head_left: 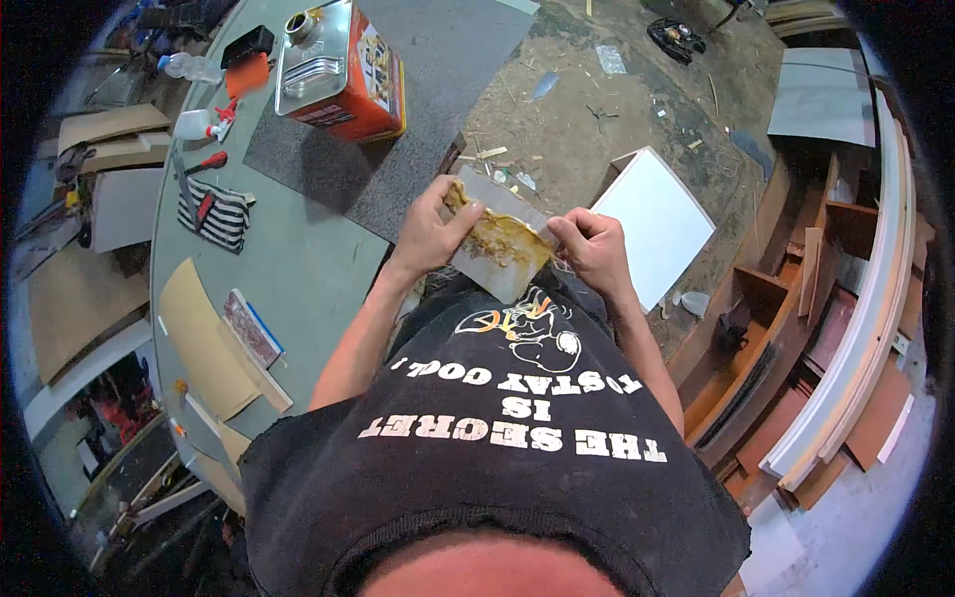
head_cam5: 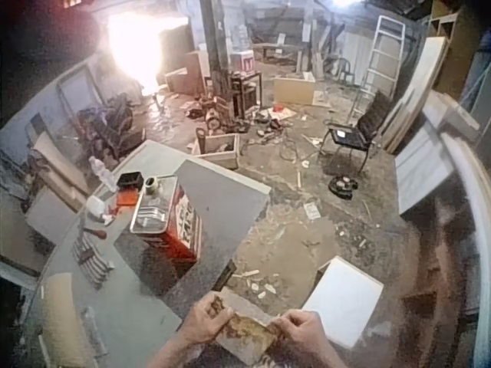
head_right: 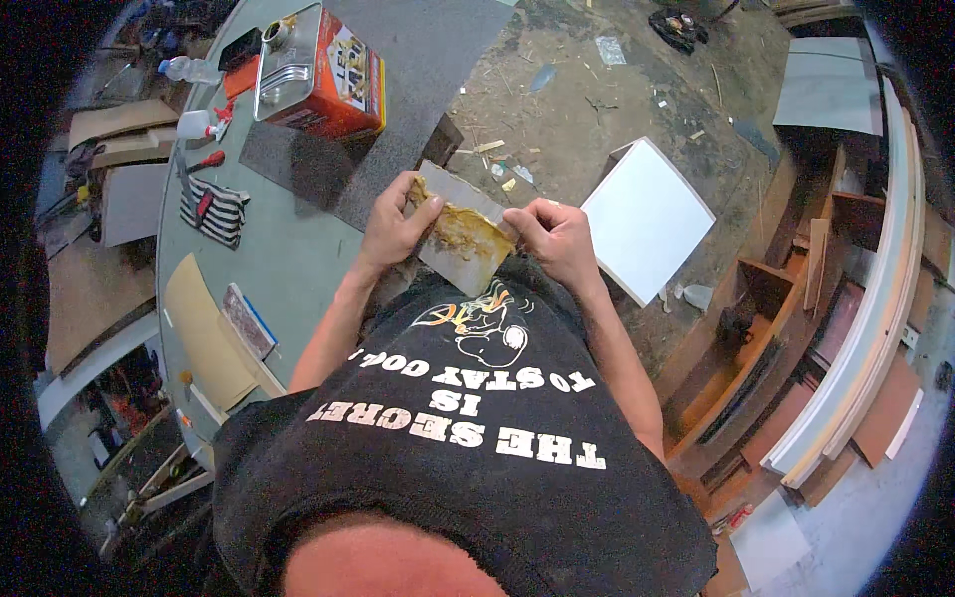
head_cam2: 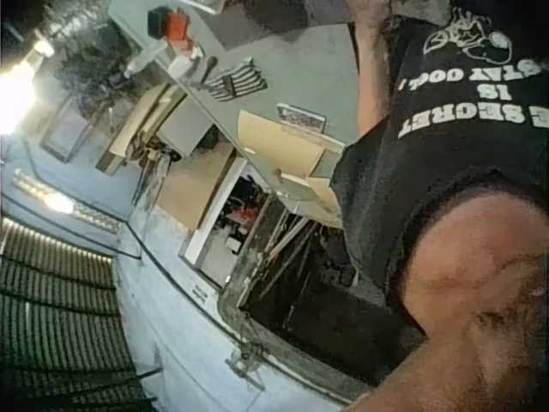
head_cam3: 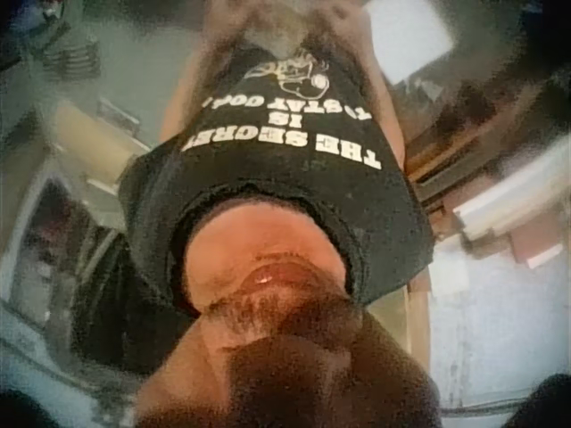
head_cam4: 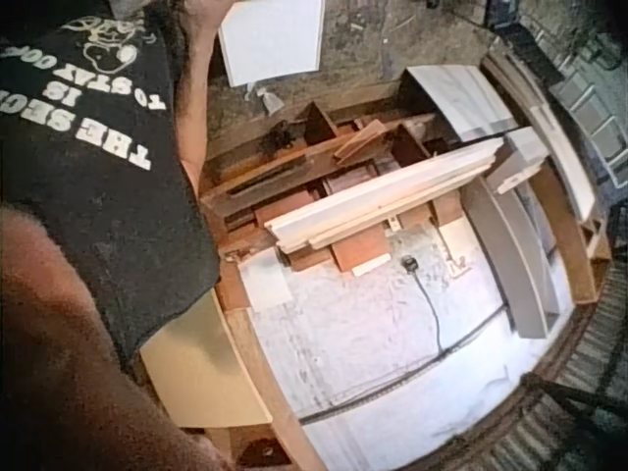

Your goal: The person prepares a plywood piece and a veneer sheet by pouring adhesive from a tin and spreading it evenly across both surfaces using a hand-held metal scraper.

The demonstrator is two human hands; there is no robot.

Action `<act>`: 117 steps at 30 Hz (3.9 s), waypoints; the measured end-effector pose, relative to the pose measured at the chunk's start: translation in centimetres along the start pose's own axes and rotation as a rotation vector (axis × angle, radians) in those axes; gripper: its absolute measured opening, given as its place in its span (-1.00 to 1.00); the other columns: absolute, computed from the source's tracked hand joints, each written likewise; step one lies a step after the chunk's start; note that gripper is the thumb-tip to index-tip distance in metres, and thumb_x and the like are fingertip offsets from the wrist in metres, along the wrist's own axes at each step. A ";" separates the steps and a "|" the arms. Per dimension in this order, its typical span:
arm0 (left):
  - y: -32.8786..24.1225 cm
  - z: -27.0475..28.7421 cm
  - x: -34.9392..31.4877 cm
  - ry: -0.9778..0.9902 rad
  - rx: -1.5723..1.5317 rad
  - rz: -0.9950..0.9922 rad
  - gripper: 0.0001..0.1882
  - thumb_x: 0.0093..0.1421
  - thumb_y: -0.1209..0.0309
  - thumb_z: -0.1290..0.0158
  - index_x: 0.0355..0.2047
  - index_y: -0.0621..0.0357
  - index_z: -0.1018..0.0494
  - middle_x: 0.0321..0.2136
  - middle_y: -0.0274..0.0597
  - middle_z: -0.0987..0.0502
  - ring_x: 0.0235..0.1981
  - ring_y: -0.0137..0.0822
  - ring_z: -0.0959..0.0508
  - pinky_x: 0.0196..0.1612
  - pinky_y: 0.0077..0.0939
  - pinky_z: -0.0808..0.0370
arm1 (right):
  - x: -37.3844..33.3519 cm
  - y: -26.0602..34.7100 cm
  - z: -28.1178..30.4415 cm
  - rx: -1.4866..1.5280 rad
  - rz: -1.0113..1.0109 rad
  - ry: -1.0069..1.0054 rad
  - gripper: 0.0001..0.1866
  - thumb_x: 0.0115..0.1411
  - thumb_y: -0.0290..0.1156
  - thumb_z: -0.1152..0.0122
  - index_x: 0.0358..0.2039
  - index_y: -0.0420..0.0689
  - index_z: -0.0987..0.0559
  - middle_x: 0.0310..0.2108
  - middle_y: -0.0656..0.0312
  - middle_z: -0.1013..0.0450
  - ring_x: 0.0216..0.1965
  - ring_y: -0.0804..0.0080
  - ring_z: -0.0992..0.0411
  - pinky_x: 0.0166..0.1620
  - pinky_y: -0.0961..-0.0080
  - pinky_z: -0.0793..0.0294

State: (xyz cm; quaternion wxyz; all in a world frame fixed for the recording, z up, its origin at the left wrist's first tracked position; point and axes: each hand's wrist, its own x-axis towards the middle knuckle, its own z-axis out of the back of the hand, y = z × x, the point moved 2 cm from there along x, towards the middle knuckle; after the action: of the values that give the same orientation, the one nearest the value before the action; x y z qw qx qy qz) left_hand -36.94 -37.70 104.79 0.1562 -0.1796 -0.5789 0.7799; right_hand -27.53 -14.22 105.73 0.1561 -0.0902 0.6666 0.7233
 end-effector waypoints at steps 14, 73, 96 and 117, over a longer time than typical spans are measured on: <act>-4.1 -0.7 -0.3 -0.208 0.285 0.218 -0.46 0.08 -0.03 -0.34 -0.32 0.24 -0.46 -0.44 -0.08 -0.60 -0.32 -0.26 -0.63 -0.27 -0.28 -0.53 | 0.9 2.0 -4.2 -0.187 0.106 -0.046 -0.50 0.27 -0.05 -0.26 -0.46 -0.33 -0.59 -0.69 0.10 -0.41 -0.61 0.53 -0.24 -0.53 0.32 -0.27; 10.8 -7.0 -2.9 -0.008 0.144 0.454 -0.06 -0.12 -0.07 -0.45 -0.03 0.44 -0.25 -0.12 0.27 -0.51 -0.04 -0.02 -0.57 0.01 -0.22 -0.49 | -0.3 -8.1 -2.4 0.064 -0.125 0.299 -0.59 0.38 -0.21 -0.16 0.02 -0.31 -0.51 -0.13 0.24 -0.53 -0.05 0.52 -0.42 0.01 0.45 -0.44; 9.8 -6.9 -2.0 0.056 0.058 0.260 -0.20 -0.02 0.02 -0.41 0.00 0.32 -0.30 -0.11 0.12 -0.52 -0.08 -0.14 -0.56 0.01 -0.25 -0.48 | 0.7 -11.3 -2.5 -0.010 -0.282 0.077 -0.56 0.40 -0.07 -0.10 -0.11 -0.27 -0.57 -0.26 0.32 -0.57 -0.26 0.57 -0.46 -0.15 0.48 -0.48; 4.4 -6.5 0.9 0.040 0.065 0.158 -0.55 0.25 0.05 -0.18 -0.17 0.23 -0.44 -0.34 0.09 -0.61 -0.26 0.01 -0.63 -0.20 -0.20 -0.50 | 3.3 -3.7 -0.1 -0.322 0.091 -0.009 -0.75 0.25 -0.33 -0.30 -0.40 -0.31 -0.62 -0.52 0.22 -0.56 -0.46 0.61 -0.45 -0.37 0.53 -0.43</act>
State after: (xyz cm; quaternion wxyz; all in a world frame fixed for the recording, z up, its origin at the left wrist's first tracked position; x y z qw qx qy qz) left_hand -34.90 -32.98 98.75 0.1115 -0.2349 -0.5339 0.8045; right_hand -29.34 -13.72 101.09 0.1097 -0.0806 0.5446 0.8276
